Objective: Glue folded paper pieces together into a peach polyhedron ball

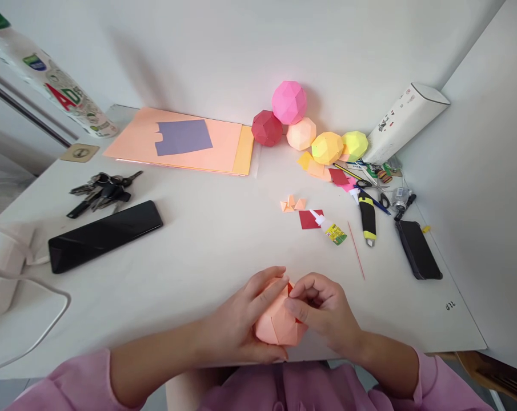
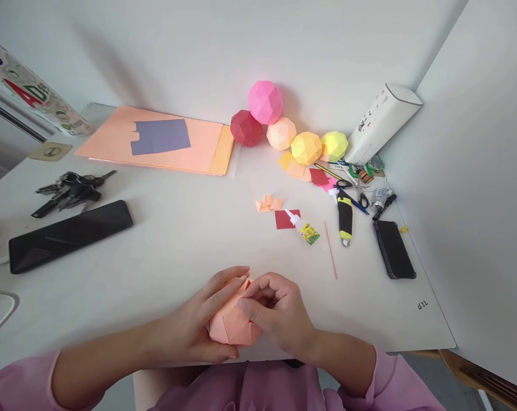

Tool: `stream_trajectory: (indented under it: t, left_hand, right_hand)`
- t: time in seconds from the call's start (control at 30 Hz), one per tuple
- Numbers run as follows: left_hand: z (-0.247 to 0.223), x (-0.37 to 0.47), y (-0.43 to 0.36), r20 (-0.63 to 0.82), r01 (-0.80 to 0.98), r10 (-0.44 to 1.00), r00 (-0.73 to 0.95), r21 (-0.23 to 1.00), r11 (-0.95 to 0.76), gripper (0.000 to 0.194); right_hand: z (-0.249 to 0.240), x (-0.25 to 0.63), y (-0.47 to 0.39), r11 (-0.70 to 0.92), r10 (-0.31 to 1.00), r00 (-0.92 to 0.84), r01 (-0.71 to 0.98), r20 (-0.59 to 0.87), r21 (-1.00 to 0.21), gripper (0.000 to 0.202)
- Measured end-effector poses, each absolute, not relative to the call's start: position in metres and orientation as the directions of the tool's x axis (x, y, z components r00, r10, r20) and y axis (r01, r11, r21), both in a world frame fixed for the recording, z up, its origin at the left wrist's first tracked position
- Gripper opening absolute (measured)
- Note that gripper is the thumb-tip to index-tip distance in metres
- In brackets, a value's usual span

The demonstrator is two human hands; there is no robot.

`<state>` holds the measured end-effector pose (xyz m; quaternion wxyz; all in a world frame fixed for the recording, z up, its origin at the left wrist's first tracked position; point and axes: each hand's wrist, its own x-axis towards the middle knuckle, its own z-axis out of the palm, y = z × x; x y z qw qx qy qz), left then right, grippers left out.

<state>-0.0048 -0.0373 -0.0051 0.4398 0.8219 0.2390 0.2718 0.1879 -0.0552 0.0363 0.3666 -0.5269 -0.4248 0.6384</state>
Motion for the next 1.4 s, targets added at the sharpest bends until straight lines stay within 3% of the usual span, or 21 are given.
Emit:
stream_trajectory:
  t: [0.47,1.4]
  left_hand:
    - [-0.016,-0.005,-0.032,0.328,0.175,0.671,0.666,0.805,-0.567,0.099]
    - [-0.016,-0.005,-0.031,0.388,0.17,0.642,0.661,0.756,-0.632,0.095]
  right_hand:
    - [0.036,0.188,-0.054,-0.319,0.943,-0.143,-0.129,-0.301,-0.939,0.014]
    - [0.036,0.191,-0.055,-0.338,0.927,-0.192,-0.049,-0.323,-0.94,0.017]
